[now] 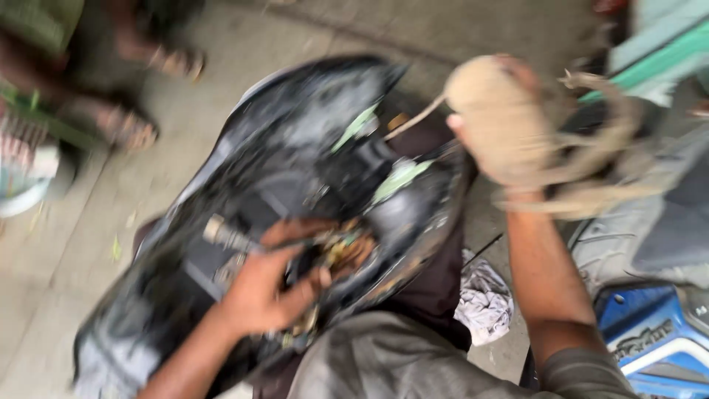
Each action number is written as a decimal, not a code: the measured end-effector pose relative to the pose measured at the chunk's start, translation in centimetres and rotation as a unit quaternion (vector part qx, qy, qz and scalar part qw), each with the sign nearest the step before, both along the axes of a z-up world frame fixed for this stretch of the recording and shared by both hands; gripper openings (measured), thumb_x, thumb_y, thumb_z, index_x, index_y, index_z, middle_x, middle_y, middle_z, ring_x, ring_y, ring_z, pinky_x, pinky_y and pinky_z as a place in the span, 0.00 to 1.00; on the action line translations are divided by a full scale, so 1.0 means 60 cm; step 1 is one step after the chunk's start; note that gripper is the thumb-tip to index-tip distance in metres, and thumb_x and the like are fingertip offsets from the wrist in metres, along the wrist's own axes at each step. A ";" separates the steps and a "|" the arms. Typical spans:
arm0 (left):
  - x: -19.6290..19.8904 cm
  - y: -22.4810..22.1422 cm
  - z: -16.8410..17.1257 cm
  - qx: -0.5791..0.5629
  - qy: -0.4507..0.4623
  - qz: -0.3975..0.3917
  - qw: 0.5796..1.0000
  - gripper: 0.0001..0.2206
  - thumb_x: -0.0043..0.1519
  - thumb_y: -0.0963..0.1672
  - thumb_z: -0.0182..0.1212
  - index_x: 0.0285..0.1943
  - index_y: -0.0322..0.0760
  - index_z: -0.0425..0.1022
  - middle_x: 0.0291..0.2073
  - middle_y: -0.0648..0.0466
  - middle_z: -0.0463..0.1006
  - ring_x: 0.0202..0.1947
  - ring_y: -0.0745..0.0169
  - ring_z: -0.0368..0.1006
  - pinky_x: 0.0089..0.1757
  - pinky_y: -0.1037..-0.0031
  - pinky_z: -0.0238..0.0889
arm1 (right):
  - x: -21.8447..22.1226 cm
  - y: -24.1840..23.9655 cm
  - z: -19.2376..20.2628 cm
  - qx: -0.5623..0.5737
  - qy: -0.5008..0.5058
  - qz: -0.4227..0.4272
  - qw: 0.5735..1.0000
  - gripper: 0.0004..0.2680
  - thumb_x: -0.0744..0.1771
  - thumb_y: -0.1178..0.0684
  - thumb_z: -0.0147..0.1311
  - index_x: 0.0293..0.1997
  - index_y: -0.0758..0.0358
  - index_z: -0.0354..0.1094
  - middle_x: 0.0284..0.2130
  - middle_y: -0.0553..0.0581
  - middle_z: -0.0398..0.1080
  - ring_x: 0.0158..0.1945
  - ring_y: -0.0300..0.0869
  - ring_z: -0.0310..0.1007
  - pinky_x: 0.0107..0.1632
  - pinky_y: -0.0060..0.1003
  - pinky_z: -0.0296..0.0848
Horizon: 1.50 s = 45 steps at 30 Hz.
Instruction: The person removes a fuel pump assembly from a motorcycle fuel tank, then reinstalls it by connecting hoses and electrical connectors. The person uses a screwdriver to loosen a clamp and then secures the pump back into the tank.
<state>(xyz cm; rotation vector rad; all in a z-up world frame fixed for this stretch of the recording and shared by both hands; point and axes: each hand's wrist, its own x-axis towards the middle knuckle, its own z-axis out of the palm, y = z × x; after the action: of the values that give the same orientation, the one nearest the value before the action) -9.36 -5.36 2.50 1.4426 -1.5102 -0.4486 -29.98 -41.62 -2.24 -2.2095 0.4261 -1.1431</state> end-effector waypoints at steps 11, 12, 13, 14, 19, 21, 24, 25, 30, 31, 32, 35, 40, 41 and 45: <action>-0.024 -0.002 0.033 0.042 -0.186 -0.061 0.980 0.29 0.65 0.52 0.65 0.67 0.26 0.70 0.60 0.36 0.76 0.61 0.35 0.72 0.60 0.55 0.60 | 0.068 0.052 0.243 -0.373 0.110 -0.131 0.912 0.25 0.53 0.52 0.74 0.54 0.50 0.72 0.43 0.59 0.69 0.49 0.56 0.71 0.53 0.56 0.71; -0.025 0.006 0.024 0.020 -0.188 -0.080 0.979 0.24 0.68 0.51 0.64 0.67 0.30 0.75 0.58 0.41 0.80 0.58 0.42 0.78 0.59 0.59 0.66 | 0.077 0.059 0.251 -0.404 0.093 -0.111 0.903 0.23 0.53 0.49 0.75 0.51 0.52 0.73 0.40 0.58 0.68 0.46 0.55 0.72 0.53 0.58 0.71; -0.025 0.011 0.030 0.022 -0.190 -0.069 0.979 0.24 0.68 0.51 0.64 0.67 0.30 0.75 0.58 0.41 0.80 0.58 0.42 0.78 0.59 0.59 0.66 | 0.077 0.060 0.248 -0.405 0.086 -0.102 0.905 0.23 0.53 0.49 0.75 0.51 0.52 0.73 0.40 0.58 0.68 0.46 0.55 0.72 0.53 0.58 0.71; -0.024 0.017 0.034 -0.079 -0.254 -0.048 0.963 0.19 0.69 0.48 0.65 0.63 0.32 0.77 0.57 0.43 0.81 0.55 0.44 0.79 0.58 0.60 0.68 | 0.078 0.061 0.244 -0.388 0.101 -0.088 0.912 0.23 0.55 0.49 0.75 0.53 0.51 0.73 0.41 0.57 0.68 0.43 0.53 0.73 0.50 0.56 0.73; -0.003 0.062 -0.017 -0.340 -0.409 0.194 0.825 0.05 0.58 0.43 0.68 0.39 0.42 0.77 0.41 0.54 0.83 0.35 0.55 0.71 0.44 0.57 0.64 | 0.078 0.070 0.221 -0.339 0.135 -0.019 0.931 0.24 0.57 0.49 0.75 0.58 0.51 0.73 0.43 0.56 0.68 0.36 0.49 0.74 0.38 0.45 0.75; 0.020 0.093 -0.012 -0.266 -0.440 0.334 0.790 0.17 0.61 0.52 0.54 0.37 0.34 0.65 0.35 0.38 0.67 0.32 0.35 0.65 0.45 0.42 0.61 | 0.087 0.097 0.218 -0.325 0.151 -0.012 0.933 0.25 0.57 0.49 0.75 0.60 0.51 0.73 0.41 0.54 0.67 0.34 0.47 0.73 0.35 0.42 0.74; 0.028 0.035 0.043 -0.379 -0.072 0.466 0.796 0.28 0.69 0.56 0.49 0.64 0.30 0.61 0.53 0.41 0.71 0.49 0.46 0.70 0.49 0.58 0.66 | 0.114 0.144 0.256 -0.298 0.174 0.013 0.938 0.27 0.55 0.50 0.75 0.60 0.52 0.74 0.35 0.53 0.66 0.29 0.44 0.71 0.33 0.40 0.74; 0.050 0.038 0.014 -0.377 -0.076 0.475 0.791 0.28 0.69 0.56 0.49 0.64 0.30 0.61 0.53 0.41 0.71 0.49 0.46 0.70 0.49 0.58 0.66 | 0.125 0.149 0.256 -0.299 0.172 0.024 0.938 0.27 0.55 0.50 0.75 0.60 0.52 0.74 0.35 0.53 0.66 0.29 0.44 0.71 0.33 0.40 0.74; 0.084 0.063 -0.009 -0.311 0.143 0.324 0.882 0.38 0.70 0.62 0.53 0.77 0.33 0.54 0.58 0.43 0.74 0.57 0.54 0.72 0.61 0.64 0.66 | 0.165 0.162 0.250 -0.262 0.220 0.112 0.933 0.28 0.54 0.50 0.75 0.60 0.56 0.74 0.33 0.55 0.69 0.28 0.43 0.72 0.33 0.40 0.74; 0.084 0.063 -0.003 -0.315 0.139 0.333 0.878 0.38 0.70 0.62 0.53 0.77 0.33 0.54 0.58 0.43 0.74 0.57 0.54 0.72 0.61 0.64 0.66 | 0.173 0.164 0.252 -0.267 0.217 0.121 0.931 0.28 0.54 0.50 0.75 0.60 0.56 0.74 0.33 0.55 0.69 0.28 0.43 0.72 0.33 0.40 0.74; 0.085 0.063 0.003 -0.289 0.166 0.305 0.892 0.39 0.69 0.61 0.55 0.78 0.33 0.52 0.56 0.44 0.74 0.56 0.55 0.73 0.61 0.65 0.66 | 0.181 0.165 0.254 -0.240 0.213 0.161 0.933 0.28 0.54 0.49 0.75 0.59 0.57 0.73 0.36 0.55 0.71 0.32 0.43 0.74 0.36 0.39 0.75; 0.094 0.074 -0.006 -0.258 0.227 0.278 0.897 0.39 0.68 0.58 0.59 0.79 0.32 0.50 0.50 0.47 0.75 0.51 0.60 0.72 0.56 0.68 0.65 | 0.205 0.168 0.248 -0.181 0.221 0.243 0.927 0.28 0.54 0.47 0.74 0.58 0.58 0.72 0.42 0.57 0.75 0.38 0.44 0.78 0.42 0.38 0.76; 0.083 0.066 -0.001 -0.232 0.259 0.284 0.894 0.35 0.69 0.51 0.63 0.78 0.30 0.51 0.43 0.49 0.75 0.42 0.65 0.70 0.48 0.73 0.63 | 0.224 0.160 0.228 -0.114 0.279 0.305 0.903 0.27 0.53 0.46 0.74 0.55 0.62 0.71 0.43 0.58 0.78 0.44 0.46 0.81 0.48 0.39 0.76; 0.085 0.066 0.000 -0.227 0.243 0.285 0.899 0.34 0.69 0.50 0.63 0.78 0.31 0.51 0.45 0.50 0.76 0.45 0.64 0.71 0.51 0.72 0.66 | 0.228 0.163 0.228 -0.107 0.291 0.320 0.895 0.27 0.53 0.46 0.75 0.54 0.62 0.71 0.42 0.58 0.78 0.43 0.46 0.81 0.48 0.40 0.77; 0.087 0.071 -0.014 -0.244 0.226 0.270 0.904 0.31 0.71 0.47 0.61 0.79 0.31 0.53 0.51 0.49 0.75 0.52 0.63 0.73 0.56 0.71 0.68 | 0.237 0.174 0.234 -0.107 0.286 0.352 0.885 0.27 0.52 0.45 0.75 0.52 0.64 0.72 0.41 0.59 0.79 0.43 0.46 0.81 0.47 0.40 0.77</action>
<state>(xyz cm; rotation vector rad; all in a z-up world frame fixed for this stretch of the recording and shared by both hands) -4.17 -1.07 1.64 1.1774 -0.7303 -0.0403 -15.76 -31.20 11.79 -2.5422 -0.2943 -0.1427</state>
